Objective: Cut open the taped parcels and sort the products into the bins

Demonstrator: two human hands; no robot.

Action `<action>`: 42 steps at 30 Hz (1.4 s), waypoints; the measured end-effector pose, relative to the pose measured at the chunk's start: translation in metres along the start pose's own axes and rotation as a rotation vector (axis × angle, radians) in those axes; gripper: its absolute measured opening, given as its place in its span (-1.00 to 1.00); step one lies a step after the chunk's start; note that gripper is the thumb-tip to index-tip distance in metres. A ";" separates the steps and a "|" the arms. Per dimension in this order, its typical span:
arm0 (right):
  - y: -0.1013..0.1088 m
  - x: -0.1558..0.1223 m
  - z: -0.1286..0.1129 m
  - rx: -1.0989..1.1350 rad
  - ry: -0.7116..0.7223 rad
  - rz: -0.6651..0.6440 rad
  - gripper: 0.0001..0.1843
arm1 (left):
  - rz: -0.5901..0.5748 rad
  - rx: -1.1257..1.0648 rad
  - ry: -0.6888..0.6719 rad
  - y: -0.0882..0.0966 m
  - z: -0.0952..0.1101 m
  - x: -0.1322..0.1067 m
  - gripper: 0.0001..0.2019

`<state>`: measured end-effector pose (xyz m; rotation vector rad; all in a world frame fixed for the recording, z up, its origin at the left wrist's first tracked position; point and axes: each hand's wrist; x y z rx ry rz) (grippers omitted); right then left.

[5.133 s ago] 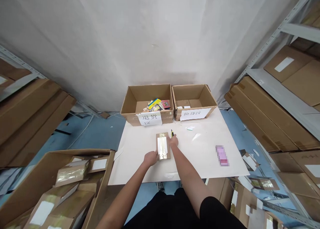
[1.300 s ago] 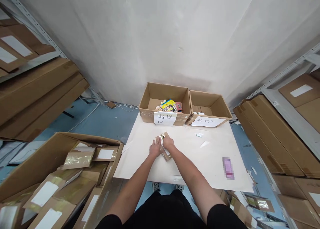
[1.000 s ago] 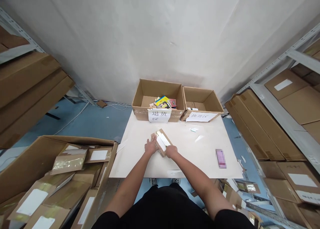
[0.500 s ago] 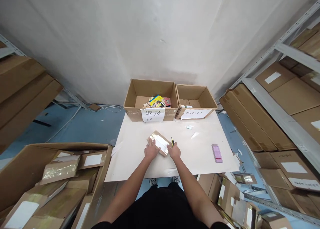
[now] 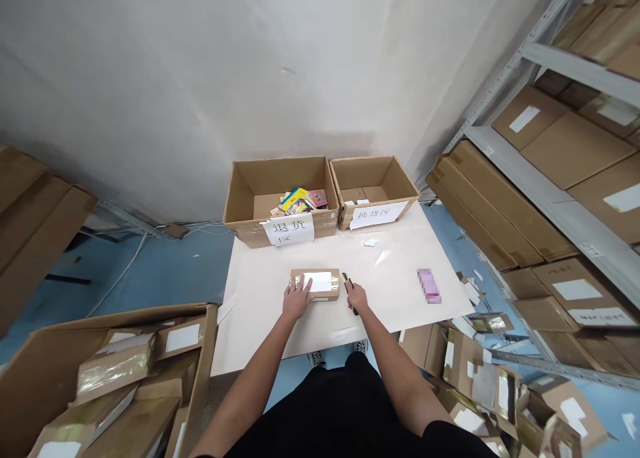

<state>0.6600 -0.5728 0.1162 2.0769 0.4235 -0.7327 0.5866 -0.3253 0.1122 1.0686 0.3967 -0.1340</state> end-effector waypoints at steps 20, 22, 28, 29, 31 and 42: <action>0.003 0.003 -0.004 0.048 0.035 -0.081 -0.44 | 0.063 0.039 0.025 -0.007 0.007 -0.002 -0.37; 0.004 0.001 -0.006 0.045 0.042 -0.083 -0.44 | 0.053 0.032 0.041 -0.006 0.010 -0.002 -0.37; 0.020 -0.008 0.001 -0.090 0.065 -0.143 -0.46 | 0.065 0.031 0.045 -0.006 0.015 -0.005 -0.35; 0.022 -0.010 0.005 -0.110 0.078 -0.152 -0.46 | 0.066 0.035 0.045 -0.006 0.015 -0.006 -0.35; 0.025 -0.015 0.015 -0.139 0.110 -0.177 -0.47 | 0.069 0.047 0.048 -0.005 0.015 -0.007 -0.36; -0.034 -0.027 -0.005 0.018 -0.102 0.095 -0.48 | 0.094 0.110 0.106 -0.001 0.043 -0.021 -0.37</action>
Point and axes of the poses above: each hand's wrist, its own x-axis towards the middle knuckle, its own y-axis out of the back of the hand, z = x × y, and after that the axes turned 14 degrees about -x, right-handed
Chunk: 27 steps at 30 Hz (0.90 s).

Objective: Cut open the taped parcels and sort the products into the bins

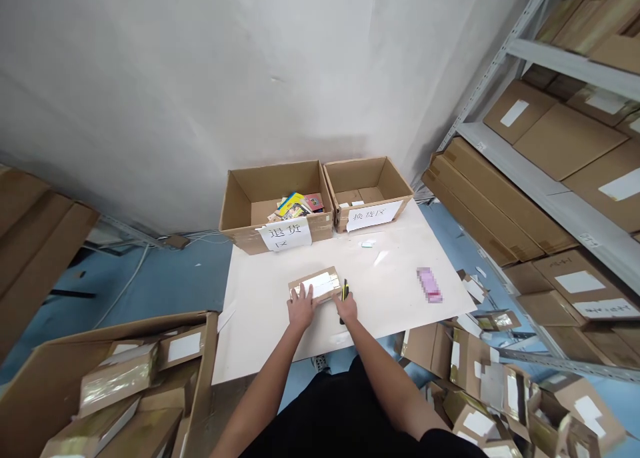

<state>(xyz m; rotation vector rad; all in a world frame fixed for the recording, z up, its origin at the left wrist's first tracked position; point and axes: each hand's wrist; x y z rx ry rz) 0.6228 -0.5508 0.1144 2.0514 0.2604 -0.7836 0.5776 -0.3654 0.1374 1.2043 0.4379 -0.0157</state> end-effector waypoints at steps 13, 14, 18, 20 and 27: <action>0.035 0.054 -0.092 -0.200 0.090 0.054 -0.36 | -0.197 -0.093 -0.106 0.003 0.000 -0.030 -0.40; 0.036 0.051 -0.089 -0.199 0.110 0.059 -0.37 | -0.182 -0.103 -0.121 0.004 0.004 -0.027 -0.40; 0.024 0.025 -0.049 -0.227 0.100 0.128 -0.32 | -0.143 -0.072 -0.201 0.026 0.000 0.005 -0.23; 0.009 0.011 -0.022 -0.284 0.124 0.103 -0.26 | -0.214 -0.042 -0.258 0.035 -0.009 0.023 -0.12; 0.014 0.022 -0.027 -0.282 0.061 0.109 -0.29 | -0.247 0.038 -0.083 0.019 -0.012 0.020 -0.05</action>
Point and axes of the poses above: each hand's wrist, its own x-axis towards the middle knuckle, its own y-axis out of the back of the hand, z = x × y, and after that the axes turned 14 degrees about -x, right-handed
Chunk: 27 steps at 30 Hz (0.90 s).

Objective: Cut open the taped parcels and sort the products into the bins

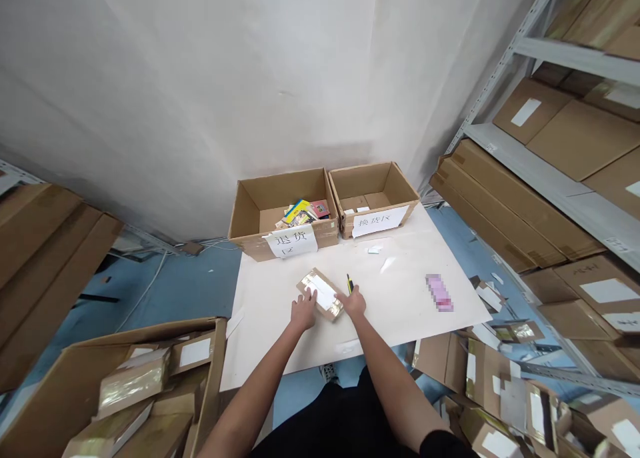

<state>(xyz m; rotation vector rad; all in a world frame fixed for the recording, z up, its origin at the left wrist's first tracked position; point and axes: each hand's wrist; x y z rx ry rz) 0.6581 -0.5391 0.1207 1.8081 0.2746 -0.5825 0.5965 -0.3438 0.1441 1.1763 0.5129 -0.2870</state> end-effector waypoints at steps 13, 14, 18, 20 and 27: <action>0.020 0.015 0.063 0.281 0.002 -0.147 -0.37 | 0.133 -0.023 -0.139 -0.029 0.015 0.004 -0.34; 0.018 0.014 0.066 0.274 0.014 -0.157 -0.37 | 0.138 -0.027 -0.145 -0.031 0.015 0.005 -0.34; 0.017 0.016 0.065 0.278 0.047 -0.191 -0.38 | 0.159 -0.043 -0.158 -0.037 0.012 0.008 -0.35; 0.017 0.019 0.062 0.298 0.069 -0.209 -0.38 | 0.173 -0.051 -0.160 -0.039 0.010 0.010 -0.35; 0.018 0.013 0.076 0.222 0.142 -0.265 -0.34 | 0.199 -0.077 -0.159 -0.045 0.006 0.015 -0.35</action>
Point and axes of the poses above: each hand's wrist, its own x-axis towards the middle knuckle, its own y-axis out of the back of the hand, z = x × y, and after that the axes turned 14 degrees about -x, right-handed
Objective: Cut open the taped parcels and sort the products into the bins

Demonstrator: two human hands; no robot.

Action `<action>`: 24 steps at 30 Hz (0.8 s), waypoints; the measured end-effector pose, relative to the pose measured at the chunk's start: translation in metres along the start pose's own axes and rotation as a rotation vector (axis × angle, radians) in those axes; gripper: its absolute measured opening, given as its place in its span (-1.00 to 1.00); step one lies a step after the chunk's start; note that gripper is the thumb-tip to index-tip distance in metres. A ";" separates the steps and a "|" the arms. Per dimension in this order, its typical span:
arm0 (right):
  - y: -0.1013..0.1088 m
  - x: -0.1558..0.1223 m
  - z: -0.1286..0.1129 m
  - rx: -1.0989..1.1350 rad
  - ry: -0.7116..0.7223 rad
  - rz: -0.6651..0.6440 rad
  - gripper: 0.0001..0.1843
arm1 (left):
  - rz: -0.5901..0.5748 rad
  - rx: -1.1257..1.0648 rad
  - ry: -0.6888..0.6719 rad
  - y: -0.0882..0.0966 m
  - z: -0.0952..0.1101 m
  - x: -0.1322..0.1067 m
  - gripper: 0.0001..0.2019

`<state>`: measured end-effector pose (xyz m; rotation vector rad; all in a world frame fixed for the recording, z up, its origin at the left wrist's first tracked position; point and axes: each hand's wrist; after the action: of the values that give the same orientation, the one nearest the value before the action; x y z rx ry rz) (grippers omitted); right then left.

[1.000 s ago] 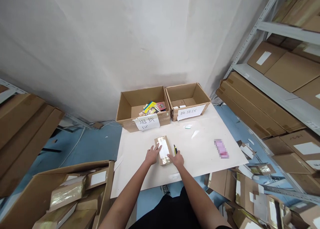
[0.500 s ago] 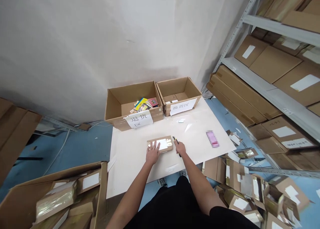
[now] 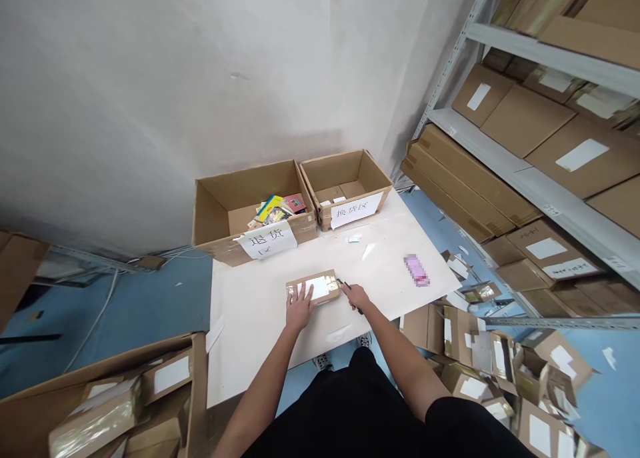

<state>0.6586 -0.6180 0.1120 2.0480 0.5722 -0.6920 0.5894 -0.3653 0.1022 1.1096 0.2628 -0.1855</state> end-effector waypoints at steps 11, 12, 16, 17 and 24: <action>-0.025 -0.019 0.045 0.219 -0.118 0.055 -0.41 | -0.057 -0.024 0.045 0.031 0.010 0.015 -0.43; -0.033 -0.019 0.052 0.269 -0.176 0.079 -0.44 | -0.046 -0.022 0.048 0.039 0.011 0.021 -0.46; -0.052 -0.015 0.083 0.300 -0.215 0.201 -0.56 | -0.068 -0.042 0.073 0.062 -0.001 0.038 -0.35; -0.049 -0.012 0.088 0.292 -0.188 0.237 -0.59 | -0.092 -0.060 0.091 0.064 -0.007 0.039 -0.29; 0.022 0.017 0.073 0.191 -0.265 0.505 -0.34 | -0.069 -0.144 0.335 0.056 -0.020 0.035 -0.29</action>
<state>0.6660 -0.6892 0.0797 2.1086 -0.1698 -0.7105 0.6358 -0.3233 0.1316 0.9855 0.6051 -0.0389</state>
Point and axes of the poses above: each hand's wrist, its own x-axis towards the middle knuckle, its own y-axis out of the back of the hand, z = x × y, and after that the axes turned 14 degrees about -x, right-handed
